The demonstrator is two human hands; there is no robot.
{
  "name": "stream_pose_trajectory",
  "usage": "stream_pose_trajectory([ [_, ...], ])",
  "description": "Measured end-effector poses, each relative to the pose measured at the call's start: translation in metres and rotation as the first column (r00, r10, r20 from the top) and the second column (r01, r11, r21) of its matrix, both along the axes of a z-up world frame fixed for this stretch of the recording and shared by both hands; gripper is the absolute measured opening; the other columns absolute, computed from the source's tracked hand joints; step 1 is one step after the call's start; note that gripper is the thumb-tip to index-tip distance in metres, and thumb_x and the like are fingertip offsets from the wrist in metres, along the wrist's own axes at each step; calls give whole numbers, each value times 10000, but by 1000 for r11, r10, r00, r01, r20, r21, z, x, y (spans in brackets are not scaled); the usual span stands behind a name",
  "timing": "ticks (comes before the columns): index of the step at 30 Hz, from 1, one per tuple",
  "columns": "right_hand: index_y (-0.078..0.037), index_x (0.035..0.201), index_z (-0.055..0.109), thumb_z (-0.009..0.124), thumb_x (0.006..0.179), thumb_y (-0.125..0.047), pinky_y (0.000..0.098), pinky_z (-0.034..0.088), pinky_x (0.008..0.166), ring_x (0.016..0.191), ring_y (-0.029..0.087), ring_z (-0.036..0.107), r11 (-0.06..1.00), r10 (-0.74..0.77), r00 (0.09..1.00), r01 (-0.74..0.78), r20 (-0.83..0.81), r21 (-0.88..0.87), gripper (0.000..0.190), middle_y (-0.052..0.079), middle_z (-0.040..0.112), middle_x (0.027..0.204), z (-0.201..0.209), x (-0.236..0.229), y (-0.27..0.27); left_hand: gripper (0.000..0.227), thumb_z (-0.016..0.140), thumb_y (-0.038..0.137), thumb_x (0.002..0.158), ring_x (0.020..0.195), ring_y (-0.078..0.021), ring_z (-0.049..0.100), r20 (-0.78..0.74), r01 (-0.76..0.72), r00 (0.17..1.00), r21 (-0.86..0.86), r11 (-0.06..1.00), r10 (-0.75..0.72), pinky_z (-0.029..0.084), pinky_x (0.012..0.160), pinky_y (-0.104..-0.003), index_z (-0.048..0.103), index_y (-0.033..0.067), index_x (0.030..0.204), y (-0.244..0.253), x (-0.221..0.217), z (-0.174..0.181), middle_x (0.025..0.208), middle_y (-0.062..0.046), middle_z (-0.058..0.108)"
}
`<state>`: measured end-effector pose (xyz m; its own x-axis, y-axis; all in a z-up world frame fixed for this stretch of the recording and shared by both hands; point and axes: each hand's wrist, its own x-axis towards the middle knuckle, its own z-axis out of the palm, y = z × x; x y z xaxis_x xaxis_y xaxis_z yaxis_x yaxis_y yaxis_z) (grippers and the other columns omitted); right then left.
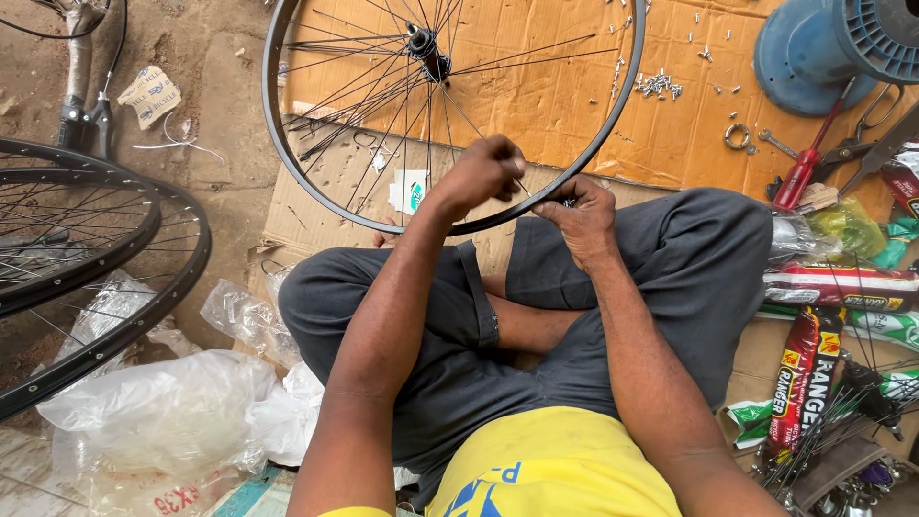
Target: The person is assembling a bicycle wheel by inserting spokes into the hub and rim. They are sitting on the floor with the wheel in front of them, using their hands to manipulate the spokes and secure them in place.
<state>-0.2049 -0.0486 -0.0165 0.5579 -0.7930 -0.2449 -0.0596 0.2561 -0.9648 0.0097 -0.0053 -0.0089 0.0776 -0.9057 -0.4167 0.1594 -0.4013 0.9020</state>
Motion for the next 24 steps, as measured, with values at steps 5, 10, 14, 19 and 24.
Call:
stream_pose_trajectory([
  [5, -9, 885, 739, 828, 852, -77, 198, 500, 593, 687, 54, 622, 955, 130, 861, -243, -492, -172, 117, 30, 710, 795, 18, -10, -14, 277, 492, 239, 1048, 652, -244, 718, 194, 257, 932, 238, 937, -305, 601, 566, -387, 603, -9, 997, 10, -28, 21, 792, -130, 688],
  [10, -25, 891, 718, 805, 891, -117, 251, 413, 549, 617, 68, 505, 998, 1, 957, -21, -292, -67, 126, 10, 631, 734, 16, -24, -26, 325, 533, 273, 1014, 772, -360, 743, 611, 256, 659, 366, 895, -439, 590, 688, -461, 676, -9, 938, 27, -41, 4, 853, -235, 732],
  [14, -20, 867, 707, 773, 899, -106, 277, 364, 521, 583, 86, 472, 992, -108, 981, 117, -158, 46, 114, 1, 640, 716, -8, -10, -20, 210, 634, 196, 872, 899, -414, 705, 818, 179, 472, 276, 944, -328, 571, 794, -509, 748, 23, 909, 56, -29, -20, 923, -251, 732],
  [19, 14, 843, 735, 794, 891, -145, 271, 469, 590, 648, 85, 566, 991, -25, 936, -23, -352, -131, 176, 21, 672, 720, -35, 11, 3, 177, 674, 163, 794, 881, -386, 722, 880, 82, 315, 349, 934, -356, 582, 751, -501, 759, 39, 889, 83, -12, -22, 906, -212, 732],
  [24, 13, 873, 763, 822, 817, -176, 284, 534, 658, 698, 109, 658, 985, 51, 851, -129, -522, -115, 206, 65, 745, 761, -43, 14, 16, 169, 715, 193, 814, 816, -385, 719, 957, 71, 289, -18, 997, -3, 565, 710, -502, 749, 40, 878, 55, 10, -19, 843, -202, 733],
])
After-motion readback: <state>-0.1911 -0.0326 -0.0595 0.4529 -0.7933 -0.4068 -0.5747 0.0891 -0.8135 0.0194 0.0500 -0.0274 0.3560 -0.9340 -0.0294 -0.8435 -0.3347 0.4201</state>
